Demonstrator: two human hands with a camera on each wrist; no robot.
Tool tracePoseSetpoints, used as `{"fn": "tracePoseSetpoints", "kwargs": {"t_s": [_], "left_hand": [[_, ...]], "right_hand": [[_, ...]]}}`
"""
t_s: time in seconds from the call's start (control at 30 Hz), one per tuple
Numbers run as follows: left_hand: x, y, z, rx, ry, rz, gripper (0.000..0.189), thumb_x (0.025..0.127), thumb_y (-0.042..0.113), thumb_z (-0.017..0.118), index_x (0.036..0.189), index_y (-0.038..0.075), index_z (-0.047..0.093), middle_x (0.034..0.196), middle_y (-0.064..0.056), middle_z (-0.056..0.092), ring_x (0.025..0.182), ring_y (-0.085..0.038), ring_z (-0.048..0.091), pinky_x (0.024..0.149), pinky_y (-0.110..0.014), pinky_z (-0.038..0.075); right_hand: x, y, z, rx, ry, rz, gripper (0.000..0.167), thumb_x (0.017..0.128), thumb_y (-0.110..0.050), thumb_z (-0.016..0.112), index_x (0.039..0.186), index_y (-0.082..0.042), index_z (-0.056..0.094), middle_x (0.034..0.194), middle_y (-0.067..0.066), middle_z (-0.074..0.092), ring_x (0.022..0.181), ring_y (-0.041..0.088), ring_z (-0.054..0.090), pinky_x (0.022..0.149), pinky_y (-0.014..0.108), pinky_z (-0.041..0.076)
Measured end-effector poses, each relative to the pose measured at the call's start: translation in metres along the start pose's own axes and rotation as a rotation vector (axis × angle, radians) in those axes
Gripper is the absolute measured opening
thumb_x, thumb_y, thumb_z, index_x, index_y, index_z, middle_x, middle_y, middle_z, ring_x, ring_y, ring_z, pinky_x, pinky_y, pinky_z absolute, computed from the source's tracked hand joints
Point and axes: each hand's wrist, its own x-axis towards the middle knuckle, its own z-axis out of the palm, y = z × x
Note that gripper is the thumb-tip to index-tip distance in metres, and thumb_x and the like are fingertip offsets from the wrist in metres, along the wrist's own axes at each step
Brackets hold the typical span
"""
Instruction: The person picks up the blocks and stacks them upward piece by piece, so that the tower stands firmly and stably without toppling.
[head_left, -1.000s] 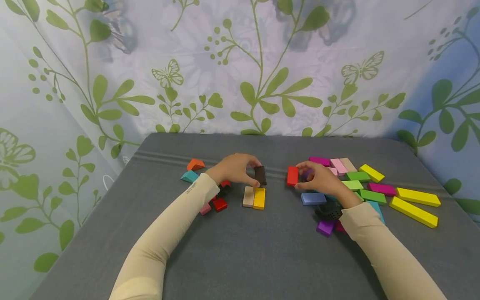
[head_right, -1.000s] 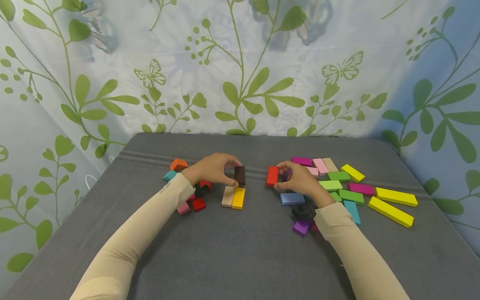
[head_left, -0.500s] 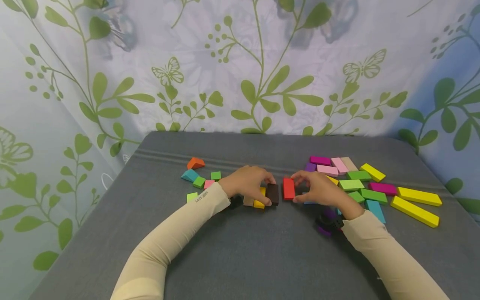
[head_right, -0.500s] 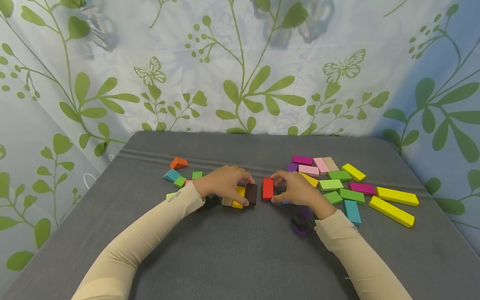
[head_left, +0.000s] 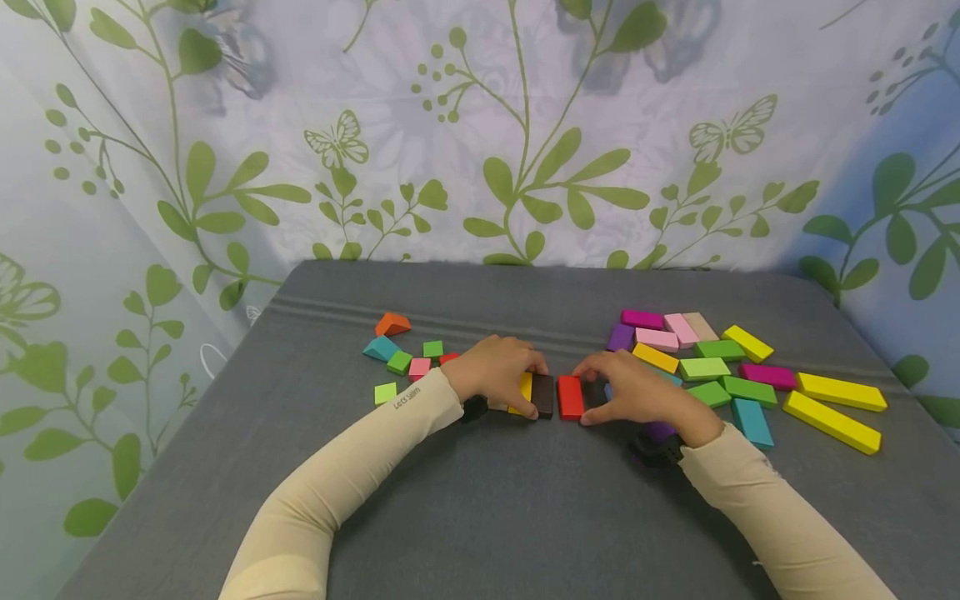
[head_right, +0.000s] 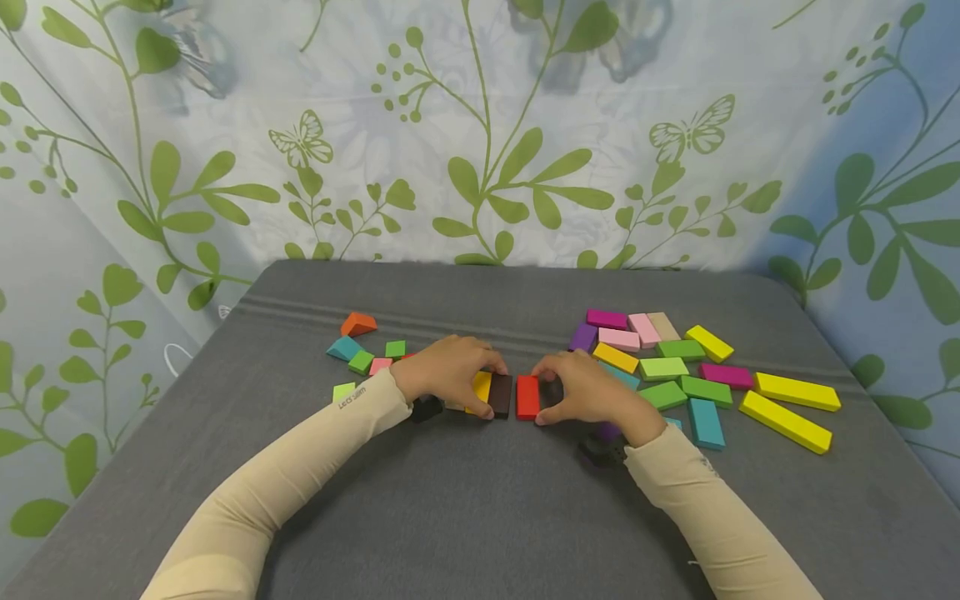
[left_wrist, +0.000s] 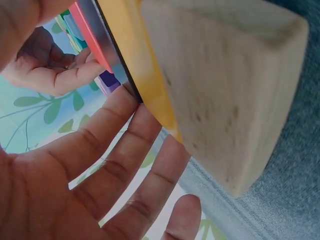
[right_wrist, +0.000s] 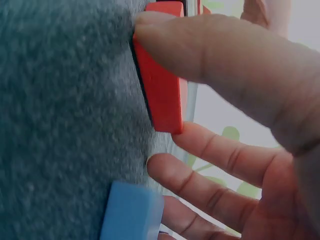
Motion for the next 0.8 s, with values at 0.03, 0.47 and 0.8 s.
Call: {"fn": "tracePoseSetpoints", "kwargs": {"t_s": [0.03,0.47,0.8], "left_hand": [[0.000,0.000,0.000,0.002,-0.001,-0.001,0.058,0.089,0.045,0.088,0.138,0.018,0.073,0.133,0.003,0.072,0.116,-0.017,0.066,0.105,-0.042,0.050],[-0.001,-0.003,0.001,-0.060,-0.007,0.005,0.061,0.089,0.041,0.090,0.140,0.014,0.073,0.134,0.000,0.074,0.115,-0.019,0.065,0.106,-0.044,0.048],[-0.015,-0.005,0.002,-0.109,0.026,0.013,0.072,0.094,0.043,0.086,0.154,0.012,0.062,0.150,-0.006,0.065,0.139,-0.027,0.058,0.118,-0.053,0.042]], "right_hand": [[0.000,-0.001,0.001,-0.009,0.001,0.001,0.059,0.080,-0.031,0.097,0.124,0.000,0.072,0.105,0.005,0.068,0.102,0.029,0.060,0.093,0.053,0.051],[0.004,-0.007,0.010,-0.002,0.015,0.039,0.060,0.080,-0.034,0.096,0.123,-0.001,0.070,0.102,0.006,0.063,0.102,0.031,0.056,0.090,0.050,0.049],[-0.004,0.003,-0.007,0.054,-0.027,-0.025,0.058,0.088,-0.026,0.091,0.133,0.004,0.068,0.125,0.017,0.072,0.117,0.040,0.064,0.104,0.063,0.051]]}}
